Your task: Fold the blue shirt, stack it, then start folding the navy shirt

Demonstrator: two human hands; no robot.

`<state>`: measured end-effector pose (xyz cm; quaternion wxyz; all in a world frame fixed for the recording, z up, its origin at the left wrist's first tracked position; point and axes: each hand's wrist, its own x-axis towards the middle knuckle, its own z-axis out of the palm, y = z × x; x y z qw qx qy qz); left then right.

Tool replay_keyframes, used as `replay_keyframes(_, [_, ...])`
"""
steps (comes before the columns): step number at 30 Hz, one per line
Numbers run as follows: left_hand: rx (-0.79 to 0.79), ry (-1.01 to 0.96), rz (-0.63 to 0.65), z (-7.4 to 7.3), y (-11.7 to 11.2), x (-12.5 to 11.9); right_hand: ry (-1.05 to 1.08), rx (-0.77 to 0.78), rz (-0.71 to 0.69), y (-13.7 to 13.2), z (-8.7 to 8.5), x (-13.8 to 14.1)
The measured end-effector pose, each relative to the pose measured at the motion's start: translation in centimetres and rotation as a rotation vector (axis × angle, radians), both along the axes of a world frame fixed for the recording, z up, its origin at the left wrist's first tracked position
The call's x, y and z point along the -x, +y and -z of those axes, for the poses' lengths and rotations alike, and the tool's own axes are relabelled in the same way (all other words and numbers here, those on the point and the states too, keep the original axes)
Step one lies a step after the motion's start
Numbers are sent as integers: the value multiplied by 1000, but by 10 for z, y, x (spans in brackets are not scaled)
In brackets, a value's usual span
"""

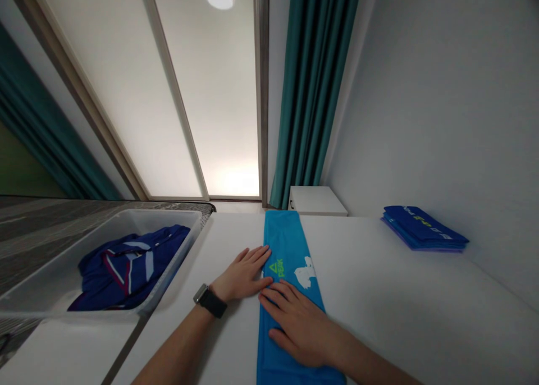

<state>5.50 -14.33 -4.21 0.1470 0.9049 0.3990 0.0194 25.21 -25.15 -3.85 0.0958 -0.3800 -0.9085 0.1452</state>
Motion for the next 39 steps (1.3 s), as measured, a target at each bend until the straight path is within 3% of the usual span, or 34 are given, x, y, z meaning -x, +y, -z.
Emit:
replay_keyframes(10, [-134,-58,-23,19,16,-6,-14,-39,17,20,6,-2])
replay_keyframes(21, [-190,-92,-55,28,5,-8,5,2,148,-18,9,7])
replay_keyframes(27, [-167,-112,-48,25,-23,-6,74,8,225,-26,3,-1])
replay_keyframes(35, [-62,-178,157,5,-86,12,101,-14,274,-50,17,-34])
replay_keyframes(39, [-33,-271,62,3,-111,19,88,-47,292,-58,25,-38])
